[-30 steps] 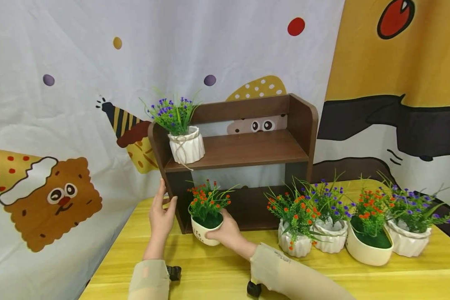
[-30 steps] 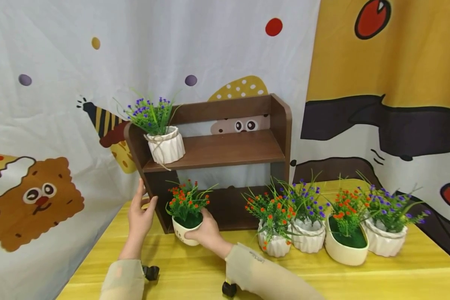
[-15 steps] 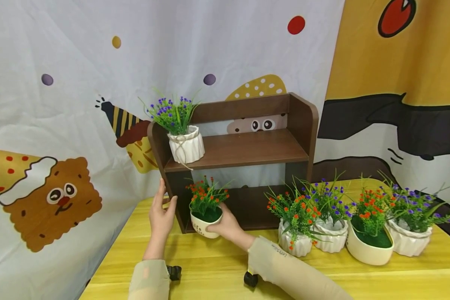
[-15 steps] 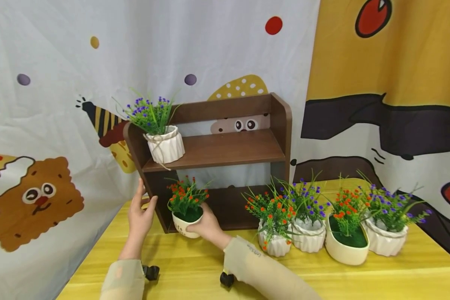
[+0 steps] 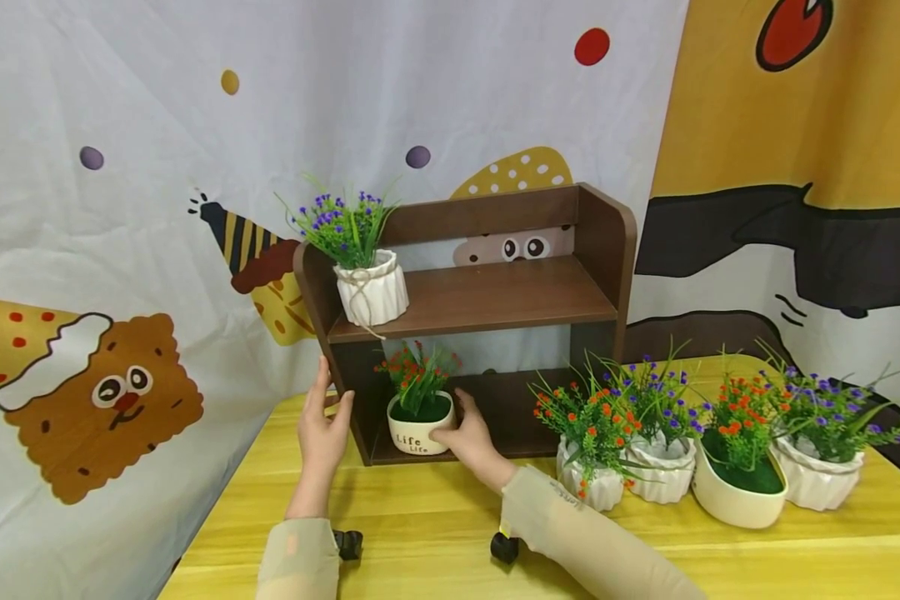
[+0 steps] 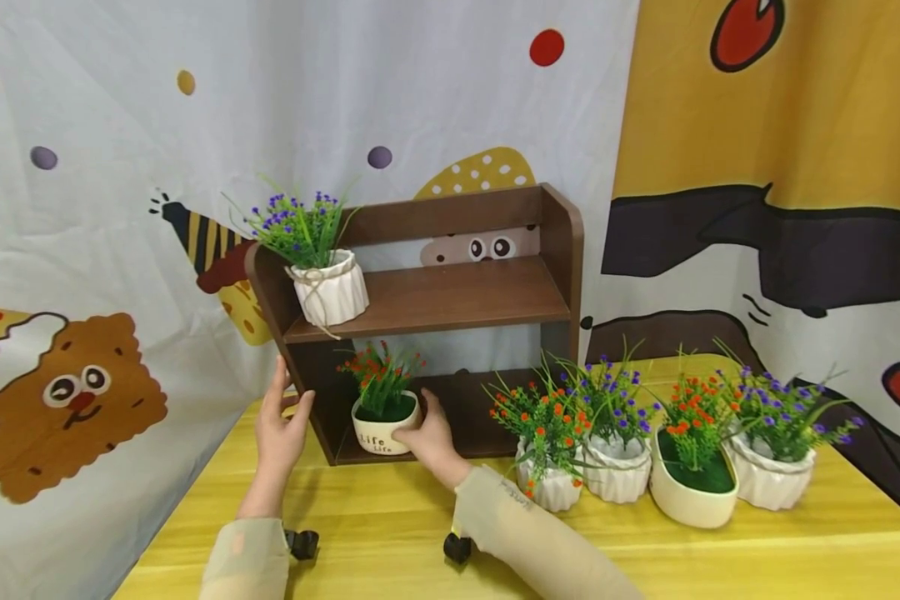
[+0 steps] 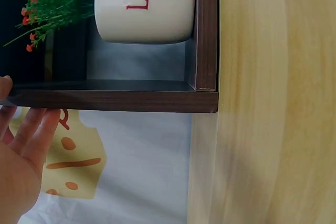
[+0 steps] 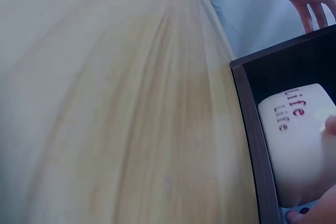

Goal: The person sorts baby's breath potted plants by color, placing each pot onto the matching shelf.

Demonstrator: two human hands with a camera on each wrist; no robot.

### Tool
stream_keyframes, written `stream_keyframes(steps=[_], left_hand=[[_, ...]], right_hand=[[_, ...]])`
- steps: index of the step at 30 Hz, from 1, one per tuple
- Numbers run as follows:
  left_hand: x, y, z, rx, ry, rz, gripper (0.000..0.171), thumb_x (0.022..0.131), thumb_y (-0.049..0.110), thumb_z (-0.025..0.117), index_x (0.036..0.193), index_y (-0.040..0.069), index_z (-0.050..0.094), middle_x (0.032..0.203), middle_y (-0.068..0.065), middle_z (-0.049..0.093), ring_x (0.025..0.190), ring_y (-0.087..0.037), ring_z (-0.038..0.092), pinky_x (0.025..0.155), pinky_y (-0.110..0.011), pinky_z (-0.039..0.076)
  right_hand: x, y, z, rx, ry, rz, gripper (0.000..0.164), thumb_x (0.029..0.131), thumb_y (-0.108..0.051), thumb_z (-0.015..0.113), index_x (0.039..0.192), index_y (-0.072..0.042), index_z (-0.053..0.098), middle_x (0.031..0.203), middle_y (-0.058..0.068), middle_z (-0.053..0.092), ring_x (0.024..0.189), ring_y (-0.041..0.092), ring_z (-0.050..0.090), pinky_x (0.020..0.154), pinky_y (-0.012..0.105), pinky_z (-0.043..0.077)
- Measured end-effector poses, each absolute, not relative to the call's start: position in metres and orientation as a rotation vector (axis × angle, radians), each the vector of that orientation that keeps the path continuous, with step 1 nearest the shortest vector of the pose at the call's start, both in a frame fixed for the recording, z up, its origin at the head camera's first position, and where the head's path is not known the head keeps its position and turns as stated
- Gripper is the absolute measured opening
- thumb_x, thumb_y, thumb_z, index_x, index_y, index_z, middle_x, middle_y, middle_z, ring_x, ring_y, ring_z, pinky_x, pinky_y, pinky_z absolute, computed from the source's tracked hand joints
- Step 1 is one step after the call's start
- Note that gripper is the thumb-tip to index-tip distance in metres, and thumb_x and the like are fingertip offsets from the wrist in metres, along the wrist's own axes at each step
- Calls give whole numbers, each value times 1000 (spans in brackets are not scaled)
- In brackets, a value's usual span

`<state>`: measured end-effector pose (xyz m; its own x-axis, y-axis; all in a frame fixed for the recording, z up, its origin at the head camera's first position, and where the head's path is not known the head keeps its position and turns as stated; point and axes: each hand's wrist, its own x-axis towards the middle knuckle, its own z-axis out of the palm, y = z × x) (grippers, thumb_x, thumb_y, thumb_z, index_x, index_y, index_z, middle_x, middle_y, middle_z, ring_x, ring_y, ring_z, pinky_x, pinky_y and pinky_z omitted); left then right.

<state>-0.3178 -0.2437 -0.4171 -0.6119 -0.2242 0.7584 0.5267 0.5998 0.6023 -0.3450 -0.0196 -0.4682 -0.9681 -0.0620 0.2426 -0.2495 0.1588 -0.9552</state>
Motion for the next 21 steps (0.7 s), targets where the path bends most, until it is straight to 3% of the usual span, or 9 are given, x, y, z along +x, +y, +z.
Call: stream_keyframes(steps=[14,21], left_hand=[[-319,-242,-418,-249,-1945,-1083,70,89,4,69,150,21,40,129,-19,58,84,-33,66,62,-6,43],[-319,-245,-417,-239,-1961,-1063,70,90,5,69,150,22,39,130,-18,58,85,-33,66,61,-7,43]], right_hand=[[-354,-30,-475,254,-2167,2025,71,76,1,71,139,10,39,133,27,49,124,39,47,101,48,40],[-345,-27,-470,261,-2153,2047,72,81,0,68,144,8,34,144,28,39,133,42,38,106,53,34]])
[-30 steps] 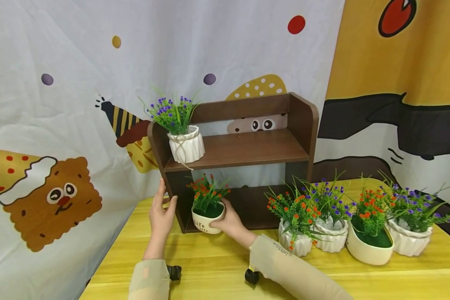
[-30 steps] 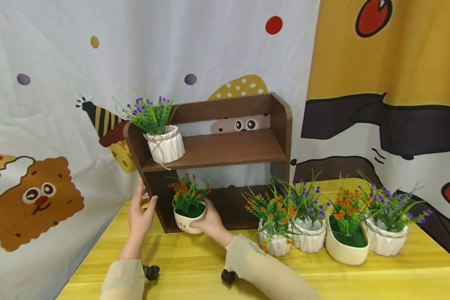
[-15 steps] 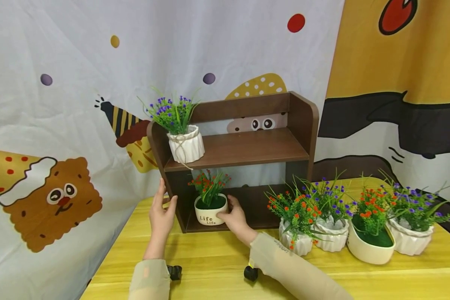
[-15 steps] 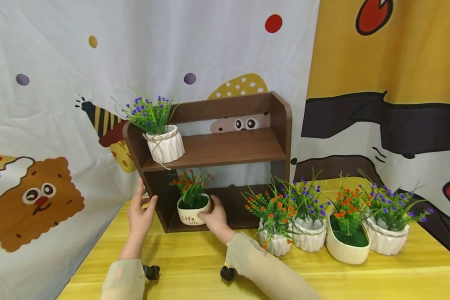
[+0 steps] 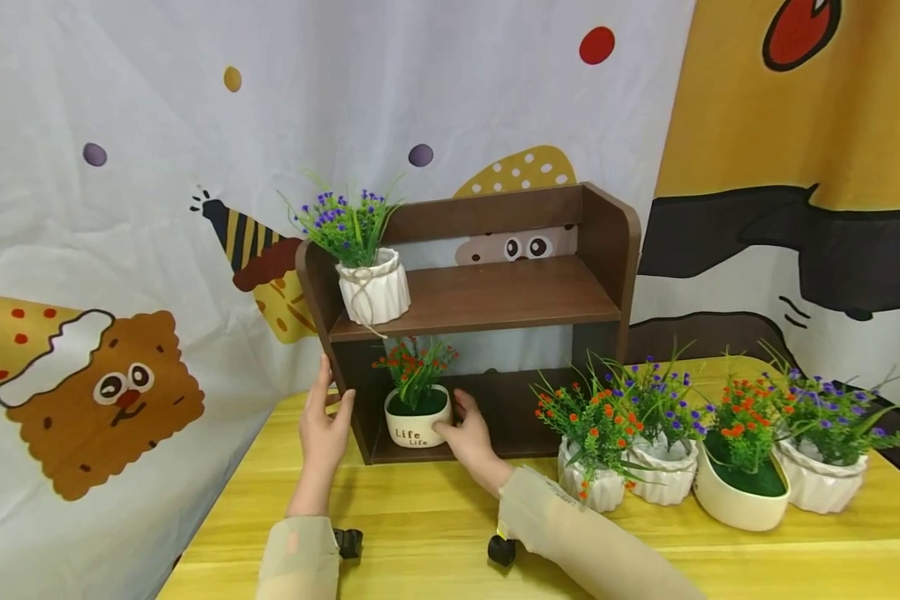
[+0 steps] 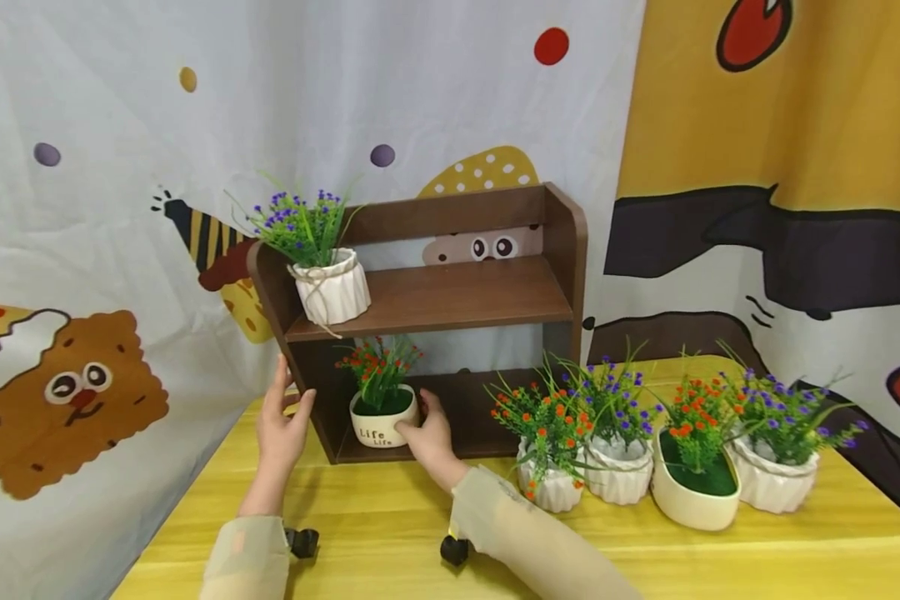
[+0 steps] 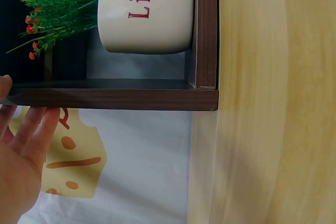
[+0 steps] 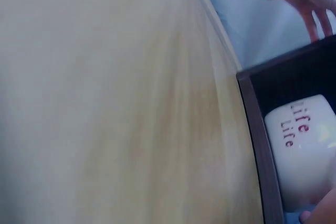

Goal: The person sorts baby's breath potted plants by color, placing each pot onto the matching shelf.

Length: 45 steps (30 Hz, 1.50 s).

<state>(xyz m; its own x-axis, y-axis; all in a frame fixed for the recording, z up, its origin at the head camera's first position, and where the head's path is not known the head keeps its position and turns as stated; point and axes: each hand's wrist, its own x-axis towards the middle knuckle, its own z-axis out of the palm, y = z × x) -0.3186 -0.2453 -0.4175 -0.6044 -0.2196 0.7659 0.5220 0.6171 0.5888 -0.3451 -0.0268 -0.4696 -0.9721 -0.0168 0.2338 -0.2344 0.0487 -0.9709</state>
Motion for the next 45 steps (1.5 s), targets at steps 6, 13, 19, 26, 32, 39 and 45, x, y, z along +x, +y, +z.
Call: stream_keyframes(steps=[6,13,19,26,32,39,45], left_hand=[[-318,-250,-418,-216,-1968,-1060,70,90,5,68,151,23,38,131,-18,57,86,-35,65,62,-6,41],[-317,-254,-418,-215,-1977,-1051,69,91,6,68,151,23,38,133,-18,56,86,-34,66,63,-5,41],[-319,-252,-416,-240,-1969,-1042,70,89,3,69,150,21,40,131,-20,57,85,-36,66,63,-4,41],[-319,-250,-416,-219,-1993,-1050,69,90,5,68,151,23,39,132,-19,56,87,-34,66,63,-8,44],[-316,-250,-419,-191,-1973,-1047,70,89,4,69,150,21,40,131,-19,57,84,-35,66,64,-5,41],[-318,-246,-419,-240,-1965,-1036,69,89,3,69,150,19,41,129,-20,57,84,-37,66,62,-7,43],[-319,-245,-419,-254,-1955,-1038,69,89,3,69,150,19,40,129,-21,57,84,-36,66,63,-3,40]], right_hand=[[-311,-10,-459,433,-2212,2119,68,88,-4,63,147,2,32,150,24,31,135,42,34,106,55,32],[-266,25,-458,740,-2276,2185,60,87,-2,62,142,6,38,146,28,34,130,45,39,98,45,45],[-237,68,-457,873,-2346,2238,56,88,-3,63,138,9,41,143,33,37,126,49,43,92,35,49],[-216,121,-456,949,-2358,2175,54,89,-1,62,136,12,38,137,39,38,121,52,45,88,30,51],[-207,159,-453,982,-2343,2046,56,89,3,61,132,23,32,128,47,40,114,18,58,86,30,52],[-197,194,-448,841,-2377,1853,52,88,6,61,128,28,35,118,43,52,104,3,60,77,26,54],[-191,215,-438,529,-2516,1749,54,90,0,64,132,22,39,120,35,57,102,8,64,76,26,54]])
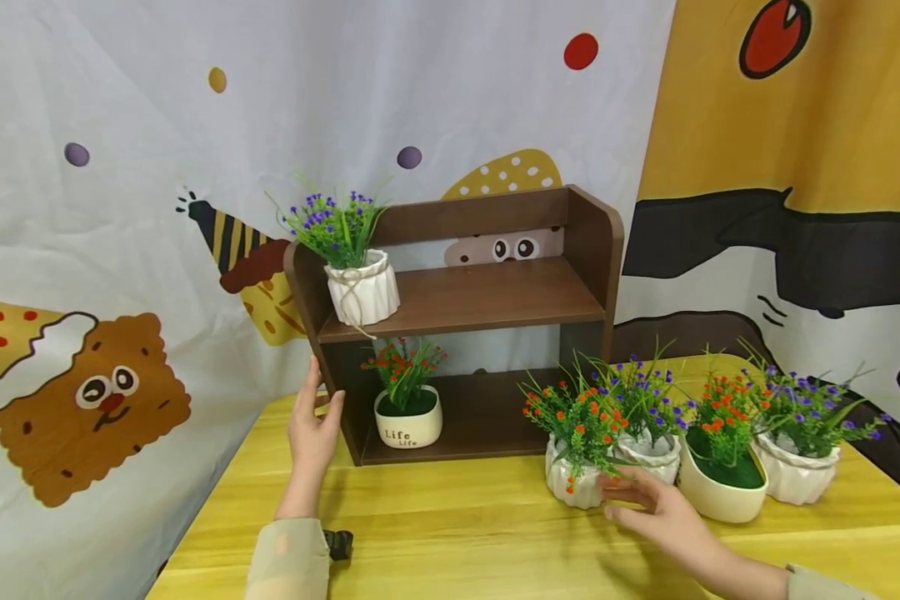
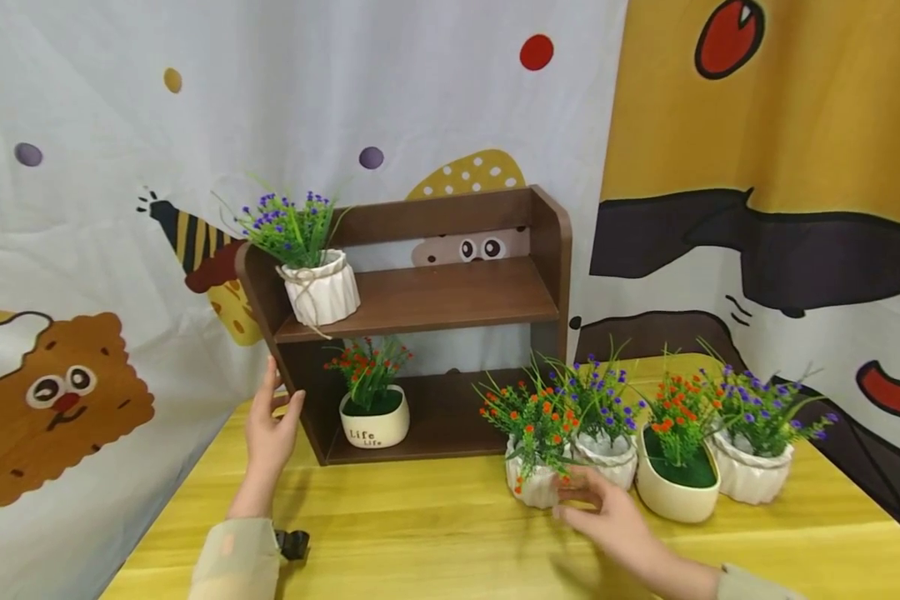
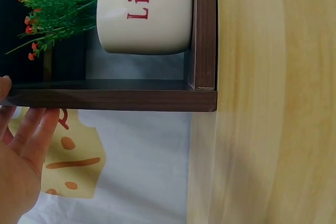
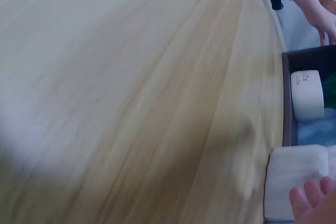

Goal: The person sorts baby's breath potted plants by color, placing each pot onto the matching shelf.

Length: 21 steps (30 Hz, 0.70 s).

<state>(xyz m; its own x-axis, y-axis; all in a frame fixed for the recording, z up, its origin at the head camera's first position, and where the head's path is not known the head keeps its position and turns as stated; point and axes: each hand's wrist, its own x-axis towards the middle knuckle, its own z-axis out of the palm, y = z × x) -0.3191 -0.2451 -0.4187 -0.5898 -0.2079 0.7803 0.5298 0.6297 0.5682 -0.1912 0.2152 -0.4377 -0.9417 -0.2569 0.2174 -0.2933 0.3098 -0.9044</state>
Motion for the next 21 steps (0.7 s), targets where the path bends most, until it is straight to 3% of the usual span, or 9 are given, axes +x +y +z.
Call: stream_keyframes(steps=[6,13,21], left_hand=[[-316,-245,-419,-239,-1957,-1062,69,89,2,69,150,18,40,129,-21,57,83,-36,66,63,-4,41],[-313,-247,-424,-215,-1956,-1058,71,89,1,69,150,19,39,129,-21,58,83,-34,65,64,-3,40],[-320,-245,-421,-250,-1936,-1011,71,87,0,70,149,18,41,129,-22,58,81,-35,66,63,-3,40]], right_hand=[[-194,218,-429,316,-2556,1709,62,86,-3,70,136,16,38,127,38,50,111,47,57,77,30,55],[-199,215,-427,304,-2617,1721,75,87,-8,72,143,13,27,138,41,36,121,54,45,89,46,51],[-199,208,-431,260,-2620,1670,83,84,-9,75,143,17,23,141,41,32,124,56,40,95,50,46]])
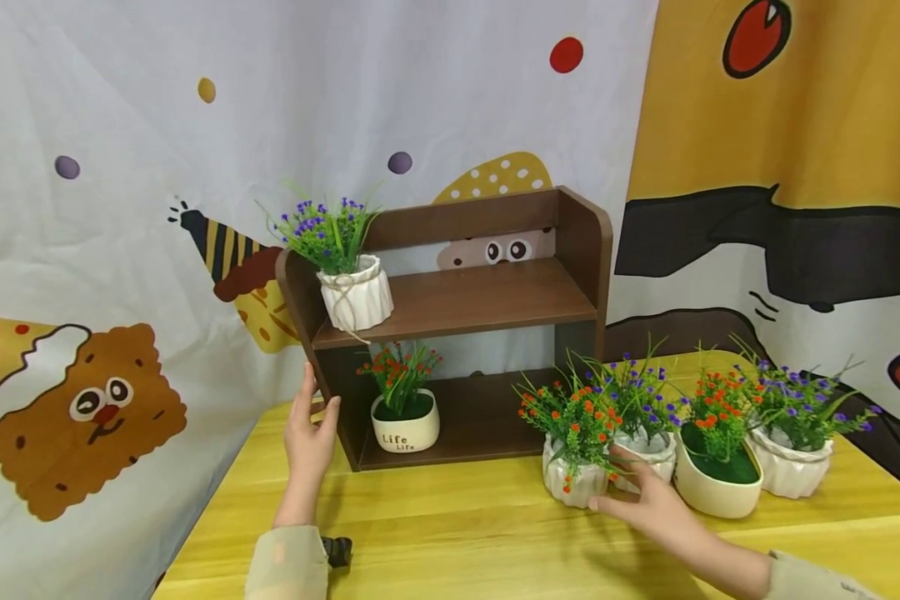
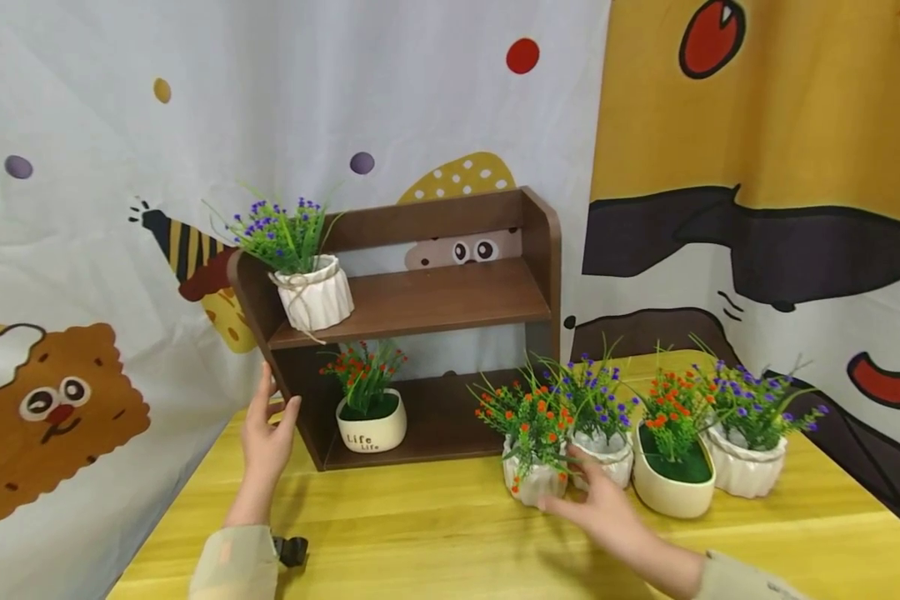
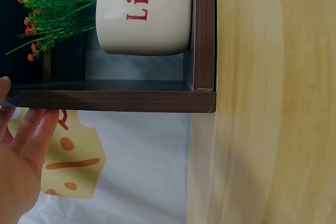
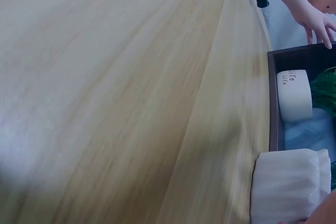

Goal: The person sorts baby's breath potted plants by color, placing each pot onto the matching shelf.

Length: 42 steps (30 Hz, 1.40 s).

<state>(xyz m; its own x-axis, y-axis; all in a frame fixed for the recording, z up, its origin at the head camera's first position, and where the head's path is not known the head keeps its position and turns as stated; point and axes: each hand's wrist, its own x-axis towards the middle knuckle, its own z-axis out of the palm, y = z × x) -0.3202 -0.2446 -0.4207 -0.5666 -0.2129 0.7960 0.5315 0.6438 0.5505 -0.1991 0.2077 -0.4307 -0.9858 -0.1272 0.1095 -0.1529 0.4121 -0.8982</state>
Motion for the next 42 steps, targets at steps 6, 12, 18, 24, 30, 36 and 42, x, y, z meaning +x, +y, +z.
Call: stream_keyframes(steps=[6,12,18,24,30,36,42], left_hand=[[-322,-244,-418,-263,-1937,-1020,70,88,1,69,150,18,40,129,-22,57,81,-36,66,64,-2,39],[-321,-244,-417,-264,-1934,-1026,70,88,1,69,149,18,41,129,-22,57,82,-37,66,63,-2,39],[-321,-245,-417,-265,-1940,-1039,70,89,2,69,150,19,40,130,-22,57,82,-37,66,63,-2,40],[-321,-245,-418,-270,-1939,-1022,70,88,1,69,150,18,40,130,-22,57,82,-37,66,63,-3,40],[-322,-244,-417,-280,-1936,-1034,70,88,1,69,150,18,40,131,-21,56,83,-37,66,63,-3,41],[-321,-242,-418,-269,-1951,-1047,70,89,3,69,150,20,40,132,-20,56,84,-36,66,63,-3,41],[-320,-240,-418,-261,-1960,-1067,69,90,5,69,150,22,40,133,-18,56,85,-33,66,63,-3,41]], right_hand=[[-201,203,-430,232,-2648,1597,87,82,-14,77,144,14,24,140,44,30,121,58,41,95,53,45],[-206,197,-431,155,-2667,1650,93,81,-17,78,146,14,19,144,41,27,127,53,38,99,50,42],[-214,190,-434,102,-2698,1548,82,78,-18,80,138,14,34,128,39,49,118,48,50,98,50,43],[-224,184,-442,56,-2706,1429,42,74,-22,82,86,-2,47,68,4,43,65,17,42,63,29,38],[-230,180,-445,4,-2794,1266,78,77,-41,77,121,15,43,101,32,61,97,45,58,87,50,47],[-238,175,-456,-35,-2776,1304,83,76,-44,78,126,17,51,124,35,55,115,50,50,98,55,40],[-243,176,-466,-35,-2669,1522,85,77,-36,80,135,15,43,136,33,47,124,47,45,102,54,36]])
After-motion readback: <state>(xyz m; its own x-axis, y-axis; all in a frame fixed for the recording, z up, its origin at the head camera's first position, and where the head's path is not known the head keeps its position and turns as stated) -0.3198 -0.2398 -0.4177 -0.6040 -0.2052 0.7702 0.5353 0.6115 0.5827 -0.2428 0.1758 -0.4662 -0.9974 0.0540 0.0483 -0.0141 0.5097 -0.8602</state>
